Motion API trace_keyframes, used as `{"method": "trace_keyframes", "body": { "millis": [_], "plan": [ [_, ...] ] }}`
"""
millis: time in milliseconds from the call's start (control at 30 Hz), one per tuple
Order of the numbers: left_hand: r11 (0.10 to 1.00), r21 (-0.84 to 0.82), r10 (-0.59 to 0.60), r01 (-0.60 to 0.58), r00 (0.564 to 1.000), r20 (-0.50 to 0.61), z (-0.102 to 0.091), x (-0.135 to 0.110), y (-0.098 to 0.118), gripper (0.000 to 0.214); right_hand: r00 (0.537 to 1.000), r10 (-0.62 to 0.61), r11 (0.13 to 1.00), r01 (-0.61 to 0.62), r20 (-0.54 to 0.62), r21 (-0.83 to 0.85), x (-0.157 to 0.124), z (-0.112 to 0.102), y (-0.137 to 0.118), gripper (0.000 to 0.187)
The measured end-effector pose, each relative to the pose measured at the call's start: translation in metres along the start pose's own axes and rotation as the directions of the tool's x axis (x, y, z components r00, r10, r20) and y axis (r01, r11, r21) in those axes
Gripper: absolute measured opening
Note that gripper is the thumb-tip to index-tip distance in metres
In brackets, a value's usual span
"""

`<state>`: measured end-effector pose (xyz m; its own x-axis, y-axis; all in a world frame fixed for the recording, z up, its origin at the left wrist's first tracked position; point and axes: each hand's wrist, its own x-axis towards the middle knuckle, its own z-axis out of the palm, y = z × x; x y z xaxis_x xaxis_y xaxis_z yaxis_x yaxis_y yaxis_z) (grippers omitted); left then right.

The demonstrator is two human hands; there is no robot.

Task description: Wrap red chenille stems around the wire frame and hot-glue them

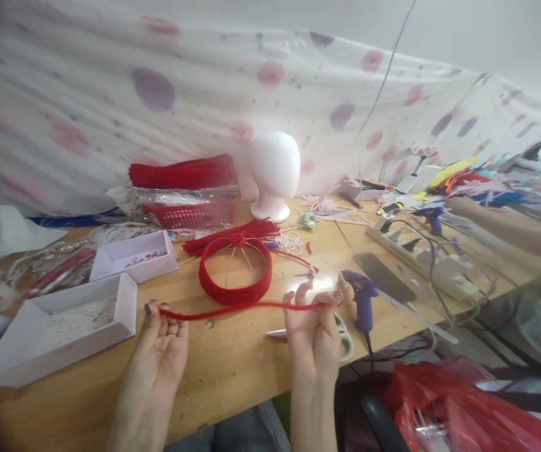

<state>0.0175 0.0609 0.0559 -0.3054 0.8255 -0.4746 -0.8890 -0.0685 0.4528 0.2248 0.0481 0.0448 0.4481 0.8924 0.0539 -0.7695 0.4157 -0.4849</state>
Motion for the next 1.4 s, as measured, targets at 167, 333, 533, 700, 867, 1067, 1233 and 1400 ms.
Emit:
{"method": "trace_keyframes", "body": {
  "millis": [167,333,533,700,867,1067,1233,1400],
  "plan": [
    [1.0,-0.002,-0.001,0.001,1.0,-0.008,0.008,-0.004,-0.005,0.024,0.998,-0.036,0.995,0.04,-0.043,0.093,0.002,0.003,0.002,0.022],
    [0.998,0.002,0.069,-0.069,0.996,-0.05,0.012,0.0,-0.004,0.021,0.993,-0.052,0.986,0.068,-0.107,0.151,0.007,0.005,0.006,0.029],
    [0.98,0.066,0.19,-0.187,0.981,-0.034,0.005,0.012,-0.001,0.011,0.981,-0.046,0.991,0.069,-0.187,0.118,0.011,0.001,0.012,0.031],
    [0.976,0.12,0.184,-0.182,0.983,-0.005,0.001,0.015,-0.004,0.026,0.967,-0.108,0.993,0.093,-0.23,-0.076,0.01,-0.004,0.018,0.031],
    [0.965,0.161,0.204,-0.21,0.978,0.05,-0.002,0.018,-0.003,0.034,0.963,-0.1,0.981,0.054,-0.249,-0.184,0.009,-0.007,0.016,0.033],
    [0.92,0.313,0.177,-0.236,0.962,0.206,-0.003,0.015,-0.002,0.036,0.979,-0.138,0.794,0.02,-0.147,-0.607,-0.004,-0.01,0.008,0.031],
    [0.826,0.548,-0.024,-0.133,0.963,0.27,-0.011,0.006,-0.001,0.04,0.898,0.023,0.304,0.412,0.439,-0.859,-0.029,0.015,0.001,0.013],
    [0.682,0.685,-0.259,-0.255,0.792,0.553,-0.018,-0.003,0.009,0.021,0.717,0.29,0.077,0.643,0.634,-0.762,-0.031,0.038,0.012,0.026]
  ]
}}
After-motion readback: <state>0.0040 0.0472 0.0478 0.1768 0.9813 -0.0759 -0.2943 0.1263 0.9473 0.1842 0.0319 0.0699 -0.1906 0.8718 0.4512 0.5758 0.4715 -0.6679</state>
